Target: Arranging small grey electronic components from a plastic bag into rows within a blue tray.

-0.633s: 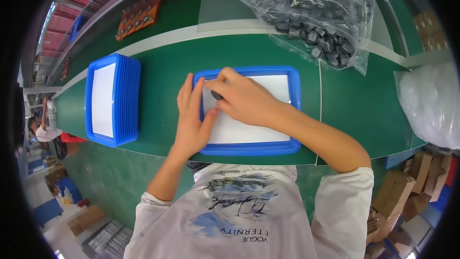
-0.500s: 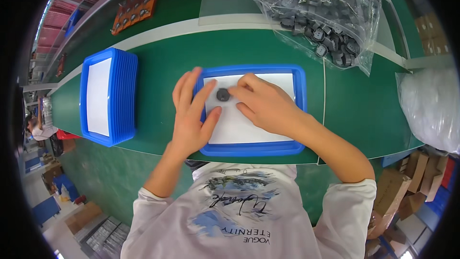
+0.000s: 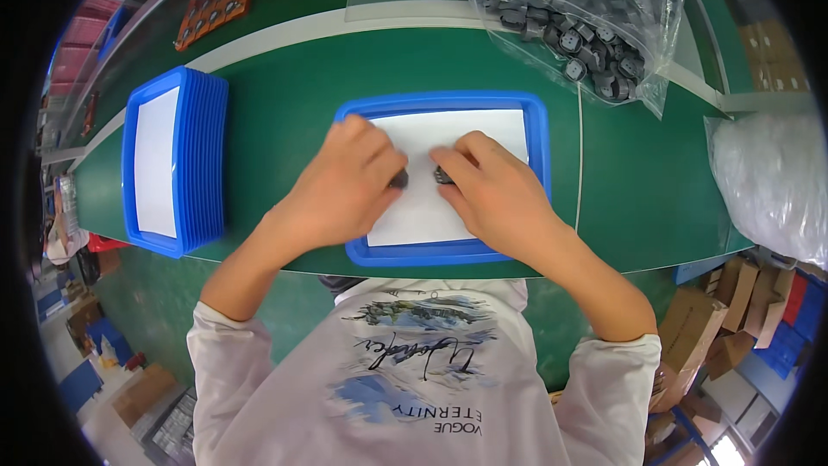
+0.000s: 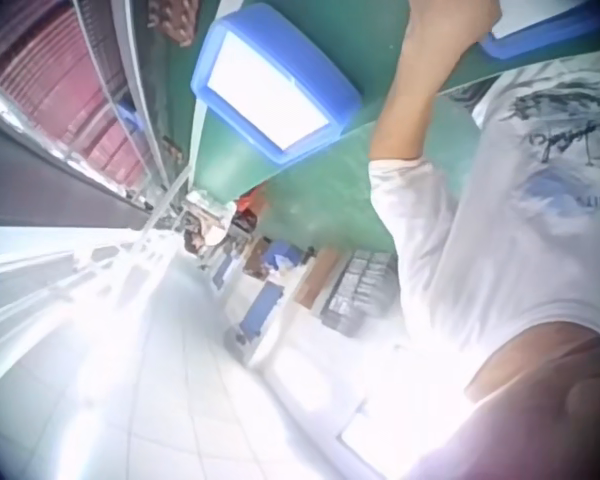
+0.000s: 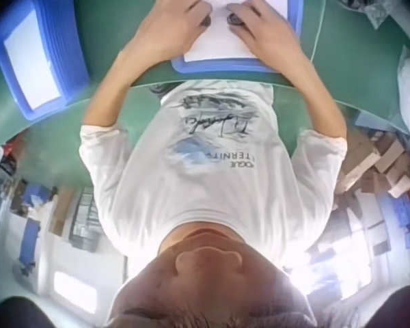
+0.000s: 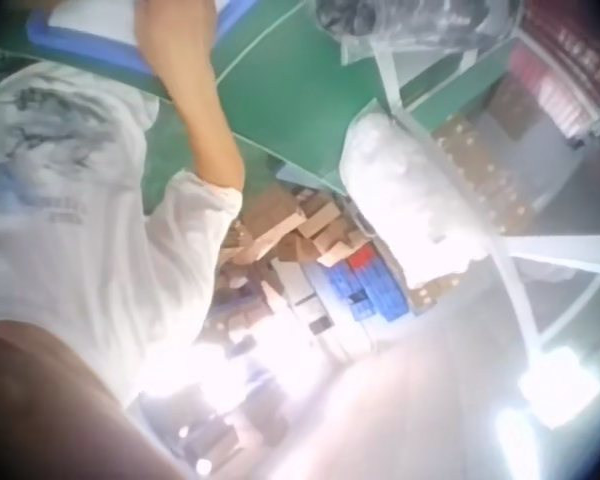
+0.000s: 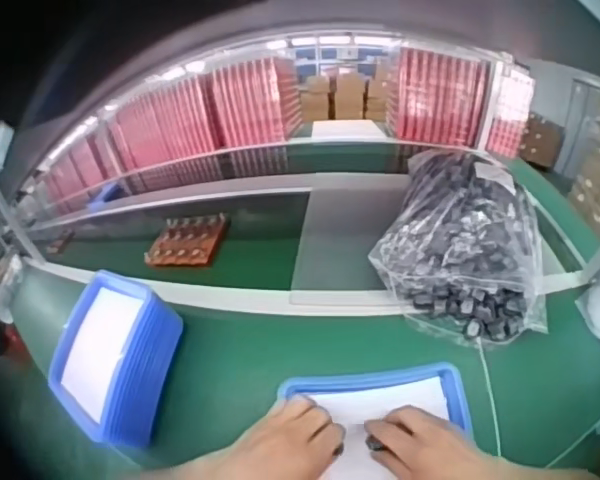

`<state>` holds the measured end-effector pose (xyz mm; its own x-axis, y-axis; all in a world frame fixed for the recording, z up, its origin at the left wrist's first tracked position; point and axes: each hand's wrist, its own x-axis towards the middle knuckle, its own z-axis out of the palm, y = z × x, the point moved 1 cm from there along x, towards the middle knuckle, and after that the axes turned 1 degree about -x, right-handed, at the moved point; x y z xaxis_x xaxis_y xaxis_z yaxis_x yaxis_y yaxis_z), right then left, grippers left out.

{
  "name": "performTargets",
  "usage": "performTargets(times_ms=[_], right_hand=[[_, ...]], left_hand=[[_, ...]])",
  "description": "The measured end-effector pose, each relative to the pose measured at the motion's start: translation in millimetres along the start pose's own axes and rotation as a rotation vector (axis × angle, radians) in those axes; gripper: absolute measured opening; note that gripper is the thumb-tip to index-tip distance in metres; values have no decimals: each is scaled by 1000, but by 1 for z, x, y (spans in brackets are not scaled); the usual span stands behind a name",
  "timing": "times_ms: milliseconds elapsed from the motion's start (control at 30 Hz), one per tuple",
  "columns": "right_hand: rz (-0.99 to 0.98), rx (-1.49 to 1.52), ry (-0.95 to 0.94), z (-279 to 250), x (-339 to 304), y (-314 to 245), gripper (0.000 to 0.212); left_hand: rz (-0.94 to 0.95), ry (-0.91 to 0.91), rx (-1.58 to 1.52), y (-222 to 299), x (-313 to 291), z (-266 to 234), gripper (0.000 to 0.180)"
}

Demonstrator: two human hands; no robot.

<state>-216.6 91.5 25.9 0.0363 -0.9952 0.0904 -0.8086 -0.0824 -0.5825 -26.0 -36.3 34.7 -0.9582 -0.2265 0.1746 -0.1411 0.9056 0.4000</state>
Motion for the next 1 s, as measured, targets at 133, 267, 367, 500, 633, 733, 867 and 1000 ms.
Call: performTargets(times_ms=[133, 267, 367, 500, 633, 733, 867, 1000], right_hand=[[-201, -89, 132, 13, 27, 3, 29], [-191, -90, 184, 10, 29, -6, 21], [-70, -156, 152, 16, 27, 2, 16], [-230, -118, 176, 20, 35, 6, 13], [-289, -107, 220, 20, 34, 10, 14], [-302, -157, 169, 16, 36, 11, 14], [-302, -210, 90, 12, 44, 13, 16], [-374, -218, 166, 20, 53, 18, 16]], left_hand=[[-33, 301, 122, -13, 7, 3, 15], [-87, 275, 159, 4, -7, -2, 13], [-62, 231, 148, -1, -12, -3, 10], [-83, 276, 230, -10, -5, 4, 12], [-154, 397, 202, -6, 0, -2, 16], [-234, 347, 277, -4, -1, 0, 18], [-159, 279, 221, -10, 0, 5, 19], [-142, 290, 175, -18, -7, 3, 29]])
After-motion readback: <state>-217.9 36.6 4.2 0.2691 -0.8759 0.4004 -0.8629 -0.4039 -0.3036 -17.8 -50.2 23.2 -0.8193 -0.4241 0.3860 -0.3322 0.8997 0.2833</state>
